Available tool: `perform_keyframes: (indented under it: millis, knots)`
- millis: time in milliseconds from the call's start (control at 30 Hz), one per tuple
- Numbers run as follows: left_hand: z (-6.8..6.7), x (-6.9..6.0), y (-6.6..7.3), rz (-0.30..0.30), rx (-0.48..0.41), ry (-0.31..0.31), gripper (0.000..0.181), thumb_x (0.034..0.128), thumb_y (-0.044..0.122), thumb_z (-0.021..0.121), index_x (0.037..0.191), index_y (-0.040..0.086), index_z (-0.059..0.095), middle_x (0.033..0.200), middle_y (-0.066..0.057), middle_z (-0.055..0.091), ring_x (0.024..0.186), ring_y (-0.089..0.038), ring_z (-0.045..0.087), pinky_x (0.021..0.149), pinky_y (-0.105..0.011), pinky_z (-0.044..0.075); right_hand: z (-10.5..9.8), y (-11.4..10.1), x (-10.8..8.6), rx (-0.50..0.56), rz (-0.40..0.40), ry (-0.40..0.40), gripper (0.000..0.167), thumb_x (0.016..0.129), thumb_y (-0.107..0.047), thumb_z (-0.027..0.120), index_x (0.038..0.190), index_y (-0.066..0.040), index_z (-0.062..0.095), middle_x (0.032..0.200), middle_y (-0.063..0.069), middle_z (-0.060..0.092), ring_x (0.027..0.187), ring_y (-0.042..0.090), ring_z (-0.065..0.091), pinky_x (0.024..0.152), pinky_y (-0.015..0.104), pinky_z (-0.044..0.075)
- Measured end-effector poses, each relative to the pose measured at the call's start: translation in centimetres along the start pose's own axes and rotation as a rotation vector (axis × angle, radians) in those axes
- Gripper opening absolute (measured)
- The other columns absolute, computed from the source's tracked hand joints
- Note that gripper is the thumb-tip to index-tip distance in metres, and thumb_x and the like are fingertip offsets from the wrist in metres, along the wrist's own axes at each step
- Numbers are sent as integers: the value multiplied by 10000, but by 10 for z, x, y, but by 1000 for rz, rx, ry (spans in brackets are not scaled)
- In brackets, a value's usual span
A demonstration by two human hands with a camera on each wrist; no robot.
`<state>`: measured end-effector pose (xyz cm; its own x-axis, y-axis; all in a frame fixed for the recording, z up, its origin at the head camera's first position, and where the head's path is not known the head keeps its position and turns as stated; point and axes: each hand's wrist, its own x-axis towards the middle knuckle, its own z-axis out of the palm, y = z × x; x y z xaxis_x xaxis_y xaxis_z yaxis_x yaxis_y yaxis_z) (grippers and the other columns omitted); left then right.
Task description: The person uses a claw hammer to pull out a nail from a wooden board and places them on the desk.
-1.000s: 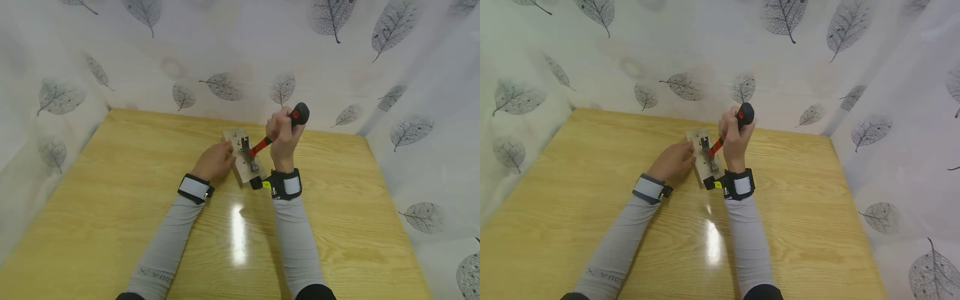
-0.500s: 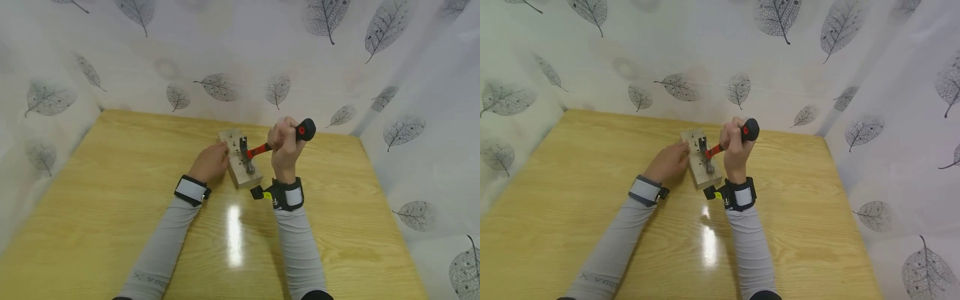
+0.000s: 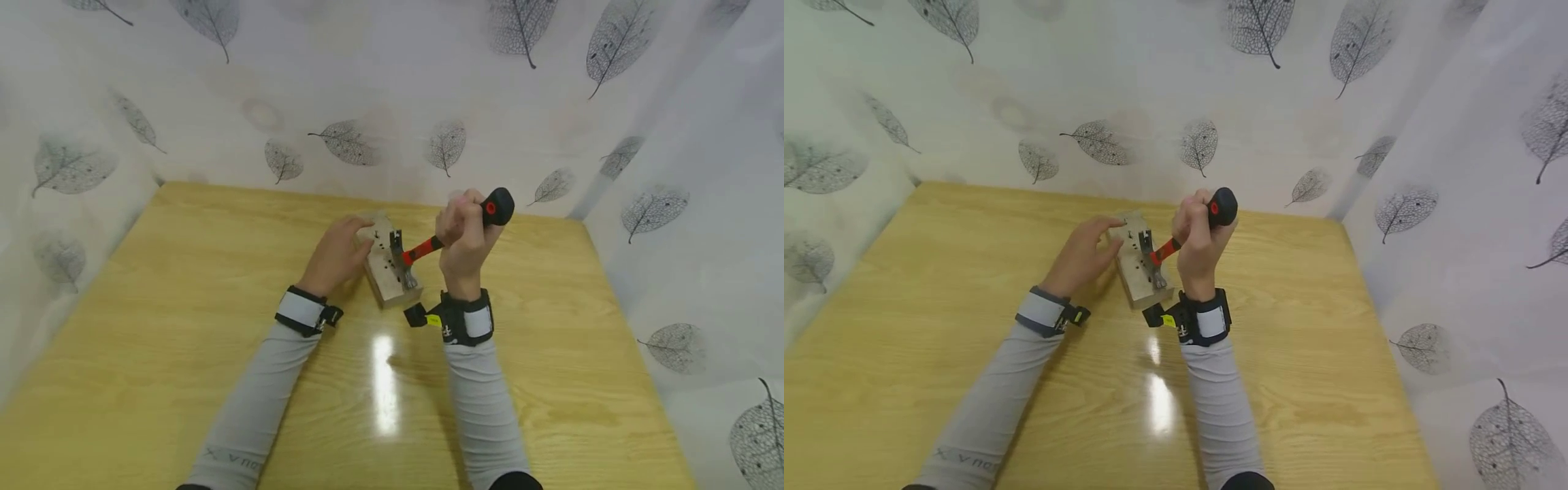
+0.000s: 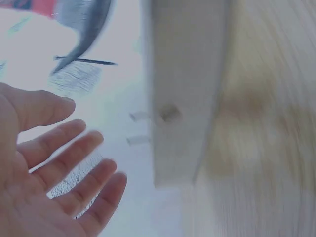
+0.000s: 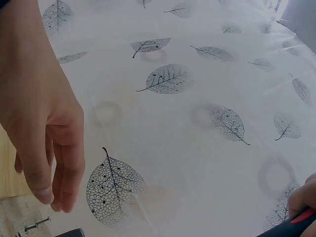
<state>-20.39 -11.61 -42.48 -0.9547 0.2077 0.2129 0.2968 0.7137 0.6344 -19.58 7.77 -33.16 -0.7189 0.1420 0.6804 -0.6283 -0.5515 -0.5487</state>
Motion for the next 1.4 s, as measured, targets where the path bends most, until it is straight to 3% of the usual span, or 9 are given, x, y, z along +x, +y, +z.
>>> perform_keyframes:
  millis: [100,200,433,567,733,900,1033,1200,1400]
  knots:
    - [0,3,6,67,-151,-39,391,1001,98,621,1386,41,590,1438,-141,584,1335,-327,532,1112,-472,454,4,-11,2,12,9,2,336,904,-9,417,611,-124,298,477,-49,240,345,55,178,327,208,123]
    - [0,3,13,75,-225,-128,358,1011,88,604,1368,60,614,1402,-123,615,1287,-313,577,1045,-452,514,8,-21,2,42,7,-7,342,904,-7,422,616,-115,273,479,-52,220,346,50,170,325,196,125]
    - [-5,0,16,73,-192,-166,148,990,143,664,1101,82,740,1131,-71,737,1101,-247,654,999,-431,524,14,-32,1,65,19,-19,349,902,-6,422,614,-84,242,476,-46,206,350,53,163,326,189,122]
    - [-7,-2,14,50,-170,-170,114,968,174,701,1047,118,763,1108,-53,751,1090,-255,651,995,-453,517,14,-34,-1,80,36,-24,350,901,-3,410,610,-92,238,472,-47,198,350,50,156,324,188,121]
    - [-8,-3,14,62,-168,-116,139,974,169,690,1075,113,767,1114,-51,756,1080,-258,657,962,-450,525,13,-37,-2,98,49,-32,364,909,-5,411,607,-106,235,474,-50,194,351,46,152,325,187,124]
    - [-12,-2,13,90,-210,27,171,990,215,678,1101,120,765,1124,-36,762,1071,-211,683,938,-405,536,13,-37,-2,60,63,-43,360,914,1,404,611,-105,240,470,-46,203,349,52,155,329,195,120]
    - [-22,-4,10,62,-251,115,186,982,261,691,1094,138,775,1162,-39,755,1101,-205,671,930,-415,539,12,-37,-1,32,58,-50,356,912,-1,404,613,-102,237,468,-44,203,345,55,152,328,203,117]
    - [-39,-7,-4,-16,-231,148,188,976,261,701,1098,134,764,1130,-57,751,1062,-211,658,886,-402,529,11,-39,0,27,42,-45,364,904,-1,415,605,-98,232,463,-48,203,340,51,155,321,198,121]
    - [-66,-21,-38,-213,-104,120,198,956,232,728,1114,113,741,1032,-118,750,969,-270,669,816,-442,527,11,-39,0,35,30,-31,362,902,-1,419,608,-89,229,465,-49,204,338,51,168,320,193,124]
